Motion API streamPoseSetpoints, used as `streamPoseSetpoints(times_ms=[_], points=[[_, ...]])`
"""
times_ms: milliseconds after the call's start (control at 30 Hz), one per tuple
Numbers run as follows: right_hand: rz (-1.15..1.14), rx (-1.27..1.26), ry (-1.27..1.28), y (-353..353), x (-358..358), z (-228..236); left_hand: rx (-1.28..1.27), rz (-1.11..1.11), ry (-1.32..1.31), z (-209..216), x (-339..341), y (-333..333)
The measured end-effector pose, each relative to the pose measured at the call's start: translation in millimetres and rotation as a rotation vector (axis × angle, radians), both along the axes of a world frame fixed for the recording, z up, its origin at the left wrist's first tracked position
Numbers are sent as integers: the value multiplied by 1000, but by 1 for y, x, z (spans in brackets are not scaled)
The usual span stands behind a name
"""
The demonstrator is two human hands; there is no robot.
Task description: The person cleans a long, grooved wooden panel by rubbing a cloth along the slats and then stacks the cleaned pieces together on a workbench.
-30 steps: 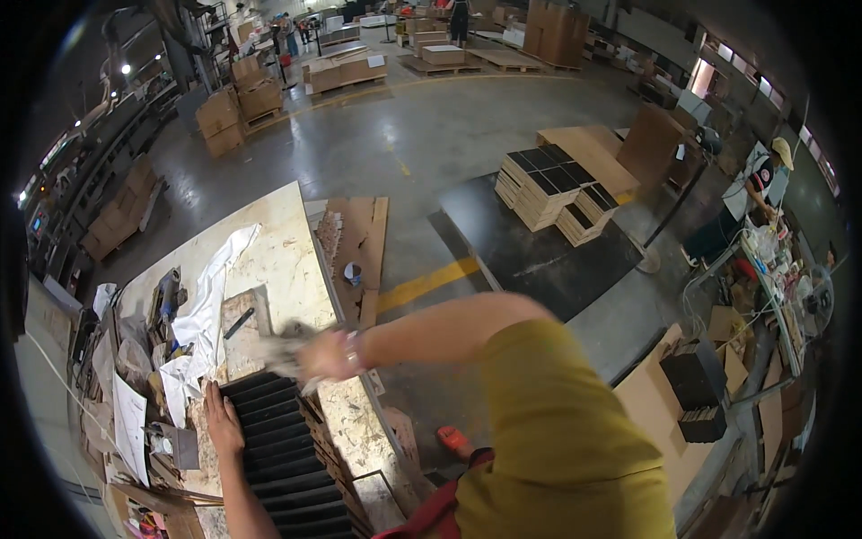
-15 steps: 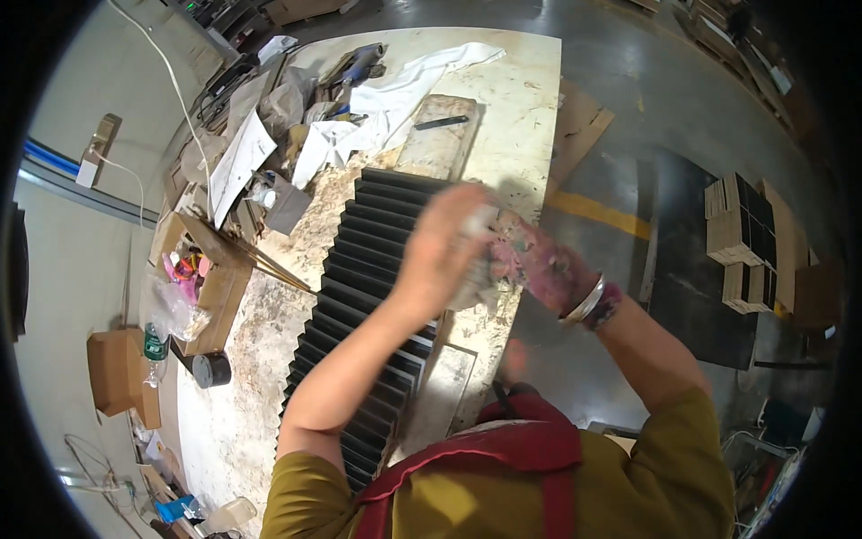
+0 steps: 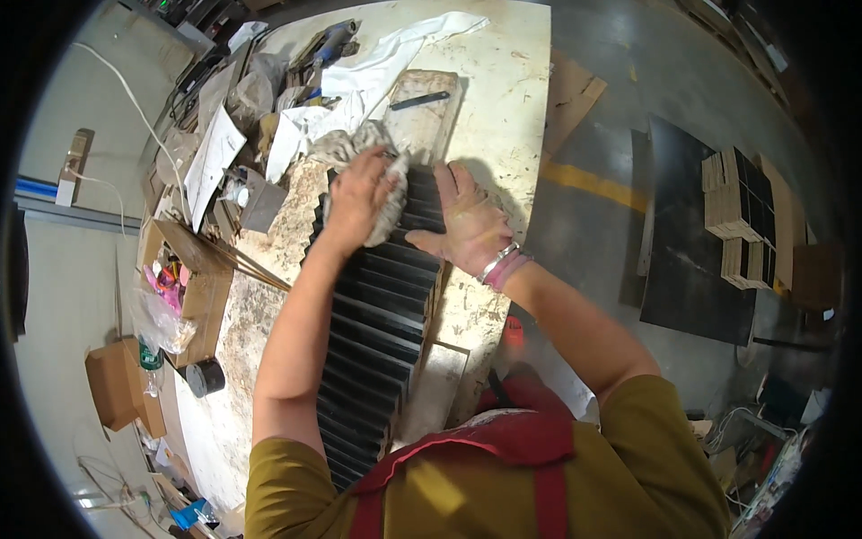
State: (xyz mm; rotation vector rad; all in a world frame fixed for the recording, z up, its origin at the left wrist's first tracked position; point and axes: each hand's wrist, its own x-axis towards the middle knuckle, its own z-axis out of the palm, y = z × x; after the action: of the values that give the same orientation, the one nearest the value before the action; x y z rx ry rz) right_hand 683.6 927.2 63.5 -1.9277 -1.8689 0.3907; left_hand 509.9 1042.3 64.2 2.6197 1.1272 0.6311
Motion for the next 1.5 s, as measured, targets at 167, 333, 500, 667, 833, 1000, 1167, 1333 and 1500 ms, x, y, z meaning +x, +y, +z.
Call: streamPoseSetpoints(times_ms=[167,333,500,667,833,1000,1167,1333,1500], points=[[23,13,25,1,-10,-2,105,302,67,-3,-71,69],[20,84,20,3,-1,-13,-41,194,-222,68,-28,18],[42,92,44,3,1,-8,94,19,190,0,-30,-42],[45,74,-111,1,-8,4,162,425,-363,8,-74,9],[24,7,882,-7,-35,29,-406,276,-659,75,-33,-71],[323,182,667,-9,-68,28,-310,357,-651,59,-78,-92],[615,107,-223,-53,-88,36,108,315,221,-28,-126,-96],[613,-168,144,-86,30,49,-20,413,161,-10,-109,-105],[105,-210,1165,-58,132,56,-53,420,125,-10,-104,-101]])
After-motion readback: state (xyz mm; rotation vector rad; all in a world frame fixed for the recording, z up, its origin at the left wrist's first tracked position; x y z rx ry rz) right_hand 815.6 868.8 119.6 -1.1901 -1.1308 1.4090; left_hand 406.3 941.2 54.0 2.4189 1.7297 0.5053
